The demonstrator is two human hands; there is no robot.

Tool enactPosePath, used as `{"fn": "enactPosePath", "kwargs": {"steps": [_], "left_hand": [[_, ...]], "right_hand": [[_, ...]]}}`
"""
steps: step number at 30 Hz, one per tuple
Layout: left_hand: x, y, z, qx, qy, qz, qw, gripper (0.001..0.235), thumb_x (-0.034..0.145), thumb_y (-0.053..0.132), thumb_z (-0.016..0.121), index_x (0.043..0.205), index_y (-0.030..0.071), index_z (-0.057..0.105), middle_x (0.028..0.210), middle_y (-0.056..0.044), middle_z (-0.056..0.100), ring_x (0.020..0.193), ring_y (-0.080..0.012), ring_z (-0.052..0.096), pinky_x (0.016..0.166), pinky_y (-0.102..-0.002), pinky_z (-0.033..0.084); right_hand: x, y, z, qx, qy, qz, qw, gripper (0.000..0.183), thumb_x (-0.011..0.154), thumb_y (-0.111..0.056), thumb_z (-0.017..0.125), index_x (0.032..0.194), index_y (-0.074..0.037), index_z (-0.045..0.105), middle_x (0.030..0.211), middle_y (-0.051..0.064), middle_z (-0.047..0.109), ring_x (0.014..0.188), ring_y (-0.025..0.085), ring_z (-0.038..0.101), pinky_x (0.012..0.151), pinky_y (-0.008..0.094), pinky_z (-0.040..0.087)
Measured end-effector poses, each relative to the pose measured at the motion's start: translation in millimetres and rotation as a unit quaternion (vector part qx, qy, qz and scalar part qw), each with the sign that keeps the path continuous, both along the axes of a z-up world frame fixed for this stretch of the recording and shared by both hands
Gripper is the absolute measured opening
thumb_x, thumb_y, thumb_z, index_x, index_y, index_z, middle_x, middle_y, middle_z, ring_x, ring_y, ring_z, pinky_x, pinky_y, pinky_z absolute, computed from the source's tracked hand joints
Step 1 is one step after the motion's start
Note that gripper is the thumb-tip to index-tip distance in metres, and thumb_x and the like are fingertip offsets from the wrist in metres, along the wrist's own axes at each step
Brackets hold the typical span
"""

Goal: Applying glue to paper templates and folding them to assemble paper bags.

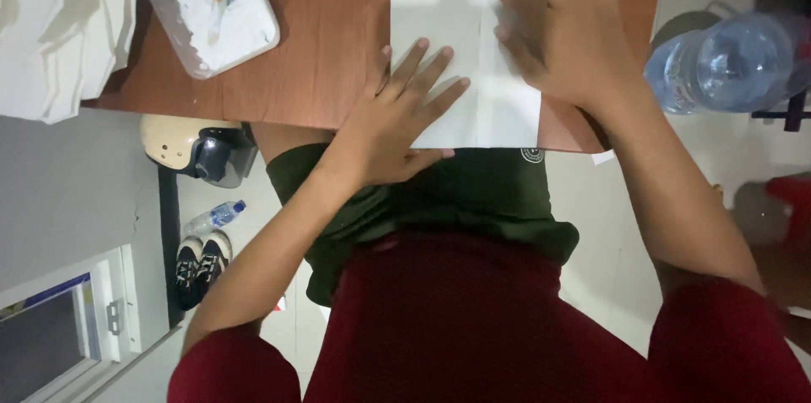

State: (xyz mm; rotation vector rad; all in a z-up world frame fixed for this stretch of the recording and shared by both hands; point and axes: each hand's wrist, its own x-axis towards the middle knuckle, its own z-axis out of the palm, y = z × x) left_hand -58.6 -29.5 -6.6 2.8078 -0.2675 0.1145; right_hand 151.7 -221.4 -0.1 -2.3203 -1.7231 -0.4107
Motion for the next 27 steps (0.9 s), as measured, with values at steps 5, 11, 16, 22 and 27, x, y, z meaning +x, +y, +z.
{"fn": "enactPosePath", "kwargs": {"steps": [5,11,16,22,27], "left_hand": [[-17,-10,5,-0.05,-0.041,0.047,0.997,0.075,0.085,0.026,0.083,0.152,0.015,0.051,0.16,-0.01,0.043,0.154,-0.032,0.026,0.126,-0.058,0.022],[-21,-26,12,0.005,-0.041,0.095,0.995,0.076,0.085,0.025,0.072,0.155,0.017,0.044,0.159,-0.013,0.046,0.152,-0.0377,0.032,0.123,-0.06,0.026],[-24,-33,9,-0.009,-0.066,0.111,0.992,0.086,0.083,0.023,0.072,0.159,0.016,0.033,0.163,-0.014,0.041,0.154,-0.0385,0.032,0.126,-0.062,0.023],[-23,-35,0,-0.046,-0.05,0.102,0.993,0.087,0.083,0.024,0.071,0.162,0.016,0.034,0.164,-0.016,0.039,0.156,-0.0407,0.024,0.124,-0.062,0.015],[-25,-20,-7,-0.151,-0.027,0.093,0.984,0.073,0.093,0.032,0.072,0.158,0.015,0.045,0.16,-0.016,0.046,0.154,-0.04,0.027,0.125,-0.061,0.007]], "right_hand": [[-10,1,3,-0.007,-0.057,-0.018,0.998,0.044,0.106,-0.026,0.069,0.147,-0.013,0.068,0.15,0.006,0.058,0.12,0.03,0.051,0.092,0.048,0.039],[-19,-14,4,0.046,0.077,0.036,0.995,0.038,0.101,-0.021,0.074,0.138,-0.01,0.079,0.151,0.018,0.059,0.128,0.037,0.056,0.109,0.07,0.021],[-65,-43,21,-0.008,0.182,0.02,0.983,0.036,0.098,-0.028,0.063,0.13,-0.017,0.074,0.157,0.017,0.05,0.146,0.041,0.043,0.112,0.086,0.002],[-114,-79,18,-0.001,0.231,-0.013,0.973,0.033,0.096,-0.037,0.063,0.123,-0.02,0.074,0.148,0.012,0.057,0.143,0.039,0.046,0.111,0.087,0.011],[-124,-98,-1,0.029,0.244,-0.027,0.969,0.031,0.095,-0.025,0.071,0.126,-0.023,0.073,0.144,0.013,0.062,0.142,0.041,0.049,0.114,0.082,0.01]]}}
